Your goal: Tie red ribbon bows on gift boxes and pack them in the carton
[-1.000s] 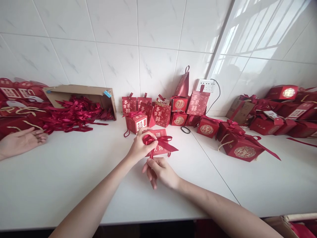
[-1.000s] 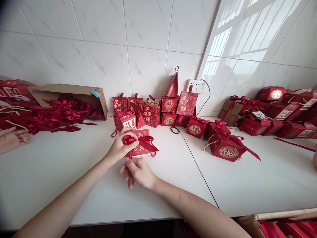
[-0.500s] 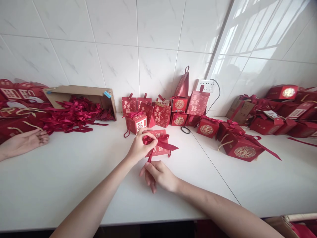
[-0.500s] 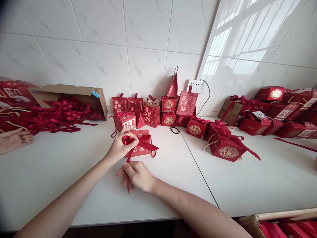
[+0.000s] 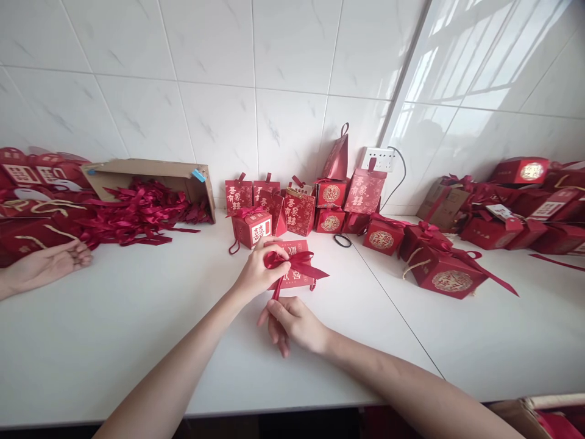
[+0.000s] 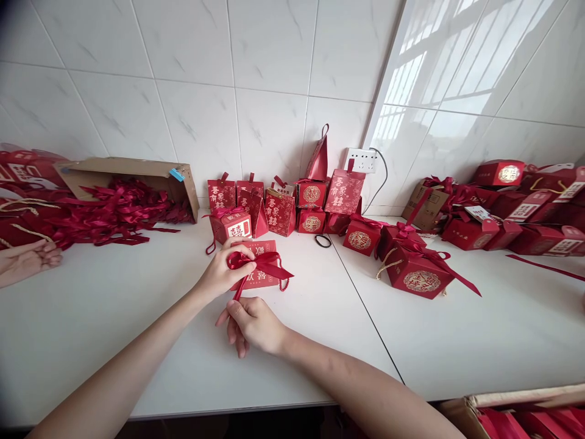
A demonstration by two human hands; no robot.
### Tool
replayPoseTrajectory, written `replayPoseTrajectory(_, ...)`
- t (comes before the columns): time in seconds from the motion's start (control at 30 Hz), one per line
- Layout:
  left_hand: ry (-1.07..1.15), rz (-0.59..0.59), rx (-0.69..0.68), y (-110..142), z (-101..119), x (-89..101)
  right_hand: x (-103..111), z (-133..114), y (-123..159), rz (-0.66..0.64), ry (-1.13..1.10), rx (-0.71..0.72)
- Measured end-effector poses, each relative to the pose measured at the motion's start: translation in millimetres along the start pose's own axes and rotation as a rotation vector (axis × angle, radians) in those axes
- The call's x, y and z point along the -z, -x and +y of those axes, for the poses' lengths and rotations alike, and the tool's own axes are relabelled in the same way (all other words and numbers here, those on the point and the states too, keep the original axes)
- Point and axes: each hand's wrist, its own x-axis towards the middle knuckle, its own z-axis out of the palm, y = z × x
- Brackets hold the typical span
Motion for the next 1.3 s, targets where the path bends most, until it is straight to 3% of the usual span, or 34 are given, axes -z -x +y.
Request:
replayPoseTrajectory(0.47, 0.003, -0.005, -0.008, 0.0, -0.1, 0.8, 0.6, 7.2, -2.3, -0.046, 0.056, -0.009)
replayPoseTrajectory(0.6, -0.003, -0.004, -0.013, -0.8, -2.6, 0.9, 6.5, -2.7, 3.3, -0.047, 0.270, 0.001)
replayPoseTrajectory(0.67, 0.000, -0.003, -0.015, -1.2, -3.1, 1.3, 18.5, -14.1, 9.8, 0.034, 0.538, 0.154)
replayPoseTrajectory(0.77, 0.006, -0.019, -0.008, -1.1, -2.6, 1.8, 47.1, -34.0, 19.8, 0.351, 0.876, 0.483)
replayPoseTrajectory(0.83, 0.010, -0.029, 0.004, -0.8, -2.0, 1.9, 67.0, -45.0, 23.5, 0.585, 0.942, 0.533)
replayPoseTrajectory(0.9, 0.017, -0.032, 0.016, -0.6, -1.6, 1.9, 81.9, -52.1, 24.0, 0.660, 0.959, 0.450)
replayPoseTrajectory(1.07, 0.036, -0.027, 0.028, -0.5, -0.8, 1.8, 91.0, -54.4, 20.5, 0.303, 0.758, 0.134)
replayPoseTrajectory(1.17, 0.046, -0.024, 0.056, -0.1, 0.4, 1.6, 90.8, -53.1, 21.0, 0.201, 0.605, 0.057)
replayPoseTrajectory(1.3, 0.052, -0.002, 0.067, 0.2, 0.8, 0.7, 96.2, -53.7, 22.9, 0.111, 0.577, 0.004)
